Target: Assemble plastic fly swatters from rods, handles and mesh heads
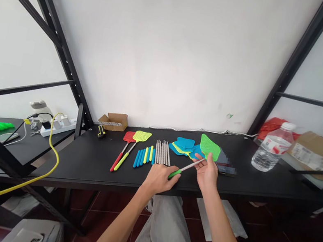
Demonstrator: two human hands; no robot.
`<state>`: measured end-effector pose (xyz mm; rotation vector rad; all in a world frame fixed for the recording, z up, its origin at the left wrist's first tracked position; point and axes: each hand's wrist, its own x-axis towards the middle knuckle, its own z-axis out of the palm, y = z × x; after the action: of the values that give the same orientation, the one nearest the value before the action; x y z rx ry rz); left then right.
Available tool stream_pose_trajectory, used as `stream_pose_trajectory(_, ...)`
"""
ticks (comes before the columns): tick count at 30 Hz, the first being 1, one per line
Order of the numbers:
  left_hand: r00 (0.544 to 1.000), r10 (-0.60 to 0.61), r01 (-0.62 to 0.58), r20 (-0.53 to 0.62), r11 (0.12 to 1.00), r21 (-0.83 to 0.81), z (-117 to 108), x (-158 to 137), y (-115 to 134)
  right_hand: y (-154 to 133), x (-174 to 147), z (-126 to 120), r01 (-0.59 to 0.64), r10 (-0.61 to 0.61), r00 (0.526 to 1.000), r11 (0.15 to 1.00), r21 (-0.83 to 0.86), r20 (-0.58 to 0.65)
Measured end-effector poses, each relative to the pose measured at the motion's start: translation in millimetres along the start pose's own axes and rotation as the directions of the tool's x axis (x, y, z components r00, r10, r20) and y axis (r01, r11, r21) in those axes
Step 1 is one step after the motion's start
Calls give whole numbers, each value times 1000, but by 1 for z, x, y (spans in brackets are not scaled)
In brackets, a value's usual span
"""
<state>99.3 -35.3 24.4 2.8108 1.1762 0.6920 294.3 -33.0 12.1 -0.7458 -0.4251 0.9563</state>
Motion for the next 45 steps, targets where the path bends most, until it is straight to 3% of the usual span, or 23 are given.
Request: stream_pose_trajectory(45,999,2,-2,-46,1000,0,6,-1,-3,5,2,-3,24,-23,998,999,-28,50)
